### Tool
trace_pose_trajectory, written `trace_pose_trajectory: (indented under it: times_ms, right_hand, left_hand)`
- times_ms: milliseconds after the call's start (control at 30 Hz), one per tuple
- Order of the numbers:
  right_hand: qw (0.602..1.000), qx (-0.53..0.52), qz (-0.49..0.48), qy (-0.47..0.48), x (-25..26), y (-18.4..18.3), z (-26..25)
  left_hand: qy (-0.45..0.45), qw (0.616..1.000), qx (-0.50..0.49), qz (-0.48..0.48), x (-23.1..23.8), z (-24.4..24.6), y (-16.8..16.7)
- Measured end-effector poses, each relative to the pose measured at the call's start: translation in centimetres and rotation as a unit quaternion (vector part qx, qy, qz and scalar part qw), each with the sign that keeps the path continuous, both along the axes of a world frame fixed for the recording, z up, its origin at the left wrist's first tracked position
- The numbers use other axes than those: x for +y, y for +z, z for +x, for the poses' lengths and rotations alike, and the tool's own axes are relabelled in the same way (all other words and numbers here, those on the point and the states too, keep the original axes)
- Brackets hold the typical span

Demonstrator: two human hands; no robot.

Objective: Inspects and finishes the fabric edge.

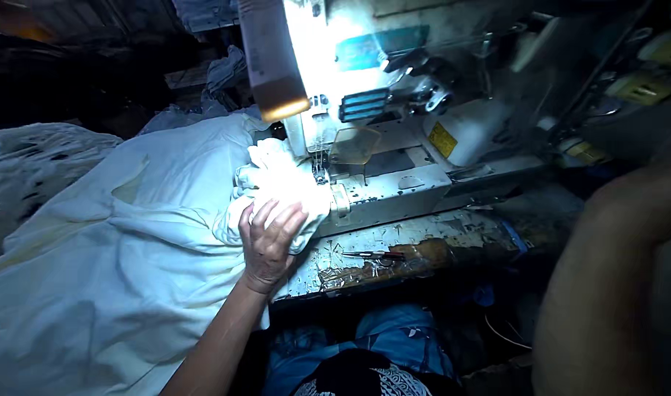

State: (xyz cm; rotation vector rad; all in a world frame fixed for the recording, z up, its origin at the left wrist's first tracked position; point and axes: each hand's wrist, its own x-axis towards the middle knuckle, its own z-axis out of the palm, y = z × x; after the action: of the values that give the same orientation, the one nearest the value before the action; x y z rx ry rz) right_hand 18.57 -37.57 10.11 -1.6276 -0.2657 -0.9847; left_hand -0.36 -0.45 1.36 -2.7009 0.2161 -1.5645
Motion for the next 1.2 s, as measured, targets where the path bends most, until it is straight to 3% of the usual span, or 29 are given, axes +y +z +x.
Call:
trace_pose_trajectory:
  times_ms: [100, 167, 233, 333, 400, 467, 533, 600, 667, 733, 867, 967, 1033, 1133, 1200]
  right_hand:
    - [0.964, -0.074, -0.191, 0.167, 5.6, -6.5, -6.2]
    - [0.913, -0.026, -0.348, 0.212, 9.2, -10.4, -8.7]
    - [0.868, 0.009, -0.436, 0.237, 11.3, -12.7, -9.8]
    - [0.875, -0.04, -0.415, 0.248, 12.3, -12.9, -9.4]
    - [0.904, -0.075, -0.32, 0.274, 12.4, -12.9, -8.8]
    - [0.906, -0.069, -0.267, 0.32, 12.1, -11.4, -8.7]
    - [0.9, -0.047, -0.281, 0.329, 11.3, -9.9, -9.1]
    - [0.902, -0.06, -0.301, 0.304, 11.4, -8.8, -9.3]
    - [0.897, -0.108, -0.332, 0.271, 12.7, -6.9, -9.3]
    - [0.882, -0.157, -0.369, 0.248, 15.7, -4.6, -9.5]
    - [0.858, -0.189, -0.405, 0.254, 22.7, -2.2, -9.3]
    - [0.847, -0.216, -0.367, 0.318, 21.7, -2.4, -9.7]
    - [0.848, -0.199, -0.375, 0.318, 18.4, -4.4, -10.1]
    - [0.824, -0.15, -0.468, 0.282, 14.4, -9.2, -8.9]
    - [0.836, -0.158, -0.42, 0.315, 13.5, -8.7, -9.1]
  left_hand:
    - [0.07, 0.984, 0.159, -0.049, -1.2, -0.4, 5.6]
    - [0.122, 0.959, 0.253, -0.032, -1.8, 0.8, 8.7]
    - [0.182, 0.939, 0.291, 0.0, -2.0, 3.3, 10.2]
    - [0.265, 0.9, 0.338, -0.067, -0.5, 7.9, 12.0]
    - [0.305, 0.888, 0.327, -0.11, 2.3, 10.5, 12.2]
    - [0.333, 0.869, 0.325, -0.166, 5.9, 10.5, 12.9]
    - [0.279, 0.843, 0.365, -0.278, 7.2, 6.8, 14.2]
    - [0.164, 0.806, 0.415, -0.389, 5.7, 0.2, 14.8]
    - [-0.01, 0.736, 0.415, -0.535, 3.8, -5.3, 14.2]
    - [-0.092, 0.686, 0.411, -0.594, 2.9, -7.4, 13.5]
    - [-0.132, 0.681, 0.429, -0.579, 3.4, -7.2, 12.9]
    - [-0.118, 0.688, 0.45, -0.557, 4.2, -8.1, 13.4]
    - [-0.1, 0.726, 0.438, -0.52, 4.7, -9.7, 14.5]
    - [-0.135, 0.793, 0.425, -0.414, 6.0, -11.1, 17.4]
    - [-0.146, 0.84, 0.434, -0.292, 6.3, -11.3, 20.5]
